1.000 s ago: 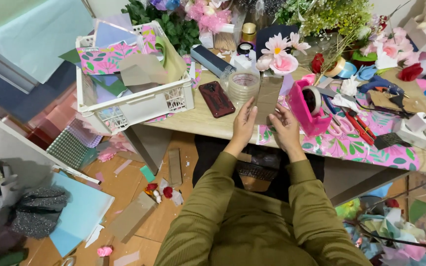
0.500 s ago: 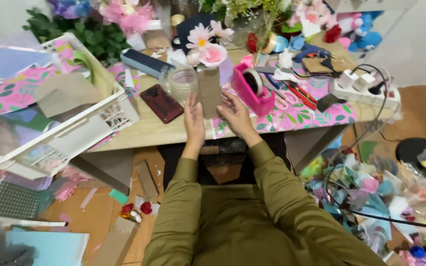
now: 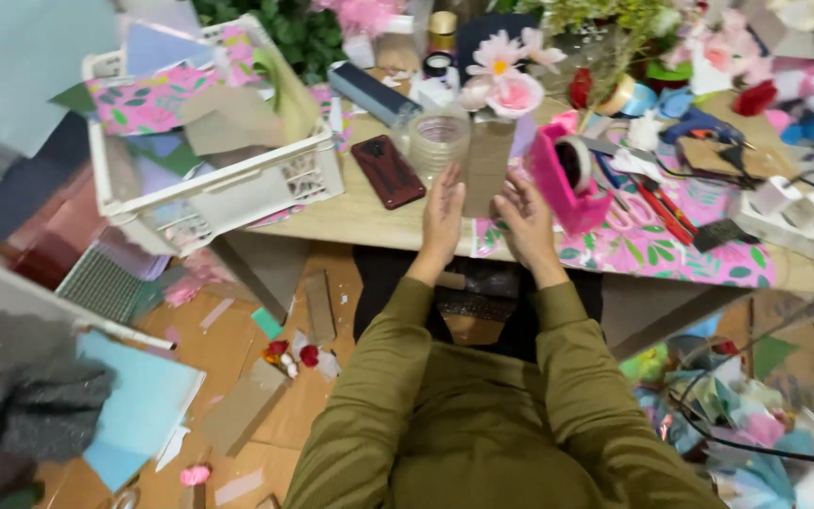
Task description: Decorating a cardboard tube with wrapping paper and artificial flowers to create a floral arrangement.
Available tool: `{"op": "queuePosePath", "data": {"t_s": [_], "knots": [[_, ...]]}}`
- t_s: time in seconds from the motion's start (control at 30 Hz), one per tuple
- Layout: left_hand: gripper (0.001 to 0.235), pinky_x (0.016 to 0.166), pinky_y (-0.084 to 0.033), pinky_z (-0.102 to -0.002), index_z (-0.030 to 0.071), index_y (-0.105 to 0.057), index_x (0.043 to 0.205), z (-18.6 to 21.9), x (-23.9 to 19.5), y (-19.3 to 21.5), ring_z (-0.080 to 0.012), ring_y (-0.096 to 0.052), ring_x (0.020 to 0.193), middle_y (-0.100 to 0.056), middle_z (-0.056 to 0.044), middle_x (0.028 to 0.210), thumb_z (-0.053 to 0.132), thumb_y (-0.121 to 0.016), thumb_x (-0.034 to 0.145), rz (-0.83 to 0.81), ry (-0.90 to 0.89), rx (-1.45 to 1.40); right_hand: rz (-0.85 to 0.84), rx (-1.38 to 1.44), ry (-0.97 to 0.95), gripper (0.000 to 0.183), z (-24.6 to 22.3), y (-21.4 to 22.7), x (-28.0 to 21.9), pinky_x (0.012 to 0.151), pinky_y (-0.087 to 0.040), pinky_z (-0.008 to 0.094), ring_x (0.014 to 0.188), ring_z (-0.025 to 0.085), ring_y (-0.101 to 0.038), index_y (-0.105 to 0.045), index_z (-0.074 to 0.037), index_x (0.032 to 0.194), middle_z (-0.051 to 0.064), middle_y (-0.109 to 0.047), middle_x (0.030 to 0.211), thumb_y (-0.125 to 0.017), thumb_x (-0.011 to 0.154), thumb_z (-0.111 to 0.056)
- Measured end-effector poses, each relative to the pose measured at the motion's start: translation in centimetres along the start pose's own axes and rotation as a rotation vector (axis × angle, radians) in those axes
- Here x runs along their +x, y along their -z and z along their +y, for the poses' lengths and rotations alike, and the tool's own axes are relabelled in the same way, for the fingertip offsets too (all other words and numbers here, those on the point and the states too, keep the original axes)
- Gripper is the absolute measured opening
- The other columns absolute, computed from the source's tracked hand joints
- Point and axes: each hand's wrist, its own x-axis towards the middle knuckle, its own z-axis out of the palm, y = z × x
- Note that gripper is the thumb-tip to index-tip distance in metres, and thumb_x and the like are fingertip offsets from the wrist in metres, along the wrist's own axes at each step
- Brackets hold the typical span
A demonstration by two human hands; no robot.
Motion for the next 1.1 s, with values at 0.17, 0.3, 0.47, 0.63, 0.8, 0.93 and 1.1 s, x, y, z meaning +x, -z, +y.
{"op": "queuePosePath", "data": {"t_s": [0.17, 0.3, 0.47, 0.63, 0.8, 0.93, 1.1], "knots": [[0.043, 0.116, -0.041, -0.048, 0.002, -0.048, 0.151, 1.3, 0.0, 0.3, -0.0365, -0.049, 0.140, -0.054, -0.024, 0.148, 0.023, -0.047, 0.112, 0.064, 0.009, -0.050, -0.048, -0.013, 0.001, 0.051, 2.8, 1.8, 0.5, 0.106, -0.052, 0.038, 0.126, 0.023, -0.058, -0.046, 0.003, 0.149, 0.016, -0.054, 0.142, -0.065, 0.101, 0.001], [0.042, 0.113, -0.046, -0.043, 0.015, -0.058, 0.144, 5.1, -1.9, 1.5, -0.0290, -0.058, 0.132, -0.065, -0.015, 0.136, 0.028, -0.062, 0.104, 0.096, 0.068, 0.146, -0.031, -0.045, -0.007, 0.052, 5.6, 3.7, 1.0, 0.103, -0.053, 0.038, 0.126, 0.025, -0.057, -0.044, 0.003, 0.150, 0.021, -0.050, 0.146, -0.063, 0.102, 0.001], [0.039, 0.116, -0.045, -0.039, 0.020, -0.067, 0.134, 8.8, 0.0, 7.2, -0.0229, -0.057, 0.137, -0.062, -0.006, 0.143, 0.020, -0.072, 0.095, 0.023, -0.262, 0.366, -0.010, -0.045, -0.004, 0.051, 6.0, 3.6, 1.4, 0.100, -0.054, 0.033, 0.124, 0.022, -0.059, -0.046, 0.001, 0.151, 0.018, -0.051, 0.147, -0.062, 0.103, 0.002], [0.025, 0.104, -0.051, -0.044, 0.010, -0.071, 0.120, 16.1, 6.7, 16.7, -0.0323, -0.066, 0.117, -0.069, -0.012, 0.122, 0.010, -0.071, 0.095, 0.197, -0.543, 0.714, 0.004, -0.074, 0.046, 0.049, 3.9, 2.8, 0.8, 0.099, -0.055, 0.032, 0.124, 0.023, -0.061, -0.047, 0.001, 0.151, 0.020, -0.053, 0.148, -0.060, 0.104, 0.004], [0.039, 0.090, -0.046, -0.053, 0.015, -0.062, 0.119, 15.9, 15.3, 27.8, -0.0347, -0.054, 0.115, -0.059, -0.012, 0.115, 0.028, -0.069, 0.083, 0.366, 0.030, 1.269, 0.022, -0.220, -0.099, 0.047, 0.0, 0.8, 0.4, 0.103, -0.050, 0.029, 0.117, 0.015, -0.057, -0.049, 0.001, 0.149, 0.013, -0.059, 0.140, -0.060, 0.104, -0.004], [0.061, 0.099, -0.043, -0.058, 0.013, -0.051, 0.135, 15.9, 17.8, 30.1, -0.0414, -0.046, 0.129, -0.049, -0.019, 0.138, 0.051, -0.068, 0.090, 0.175, 0.586, 1.436, 0.026, -0.263, -0.118, 0.046, -0.5, 0.7, 0.6, 0.102, -0.050, 0.029, 0.116, 0.015, -0.058, -0.052, 0.000, 0.147, 0.012, -0.062, 0.136, -0.062, 0.104, -0.010], [0.081, 0.098, -0.042, -0.066, 0.011, -0.035, 0.149, 10.2, 20.1, 34.8, -0.0389, -0.060, 0.127, -0.062, -0.017, 0.134, 0.054, -0.068, 0.089, 0.204, 0.802, 1.330, 0.027, -0.120, 0.012, 0.043, 6.1, 3.8, 0.6, 0.099, -0.054, 0.034, 0.123, 0.025, -0.061, -0.051, 0.005, 0.146, 0.021, -0.058, 0.141, -0.063, 0.105, 0.001]]}}
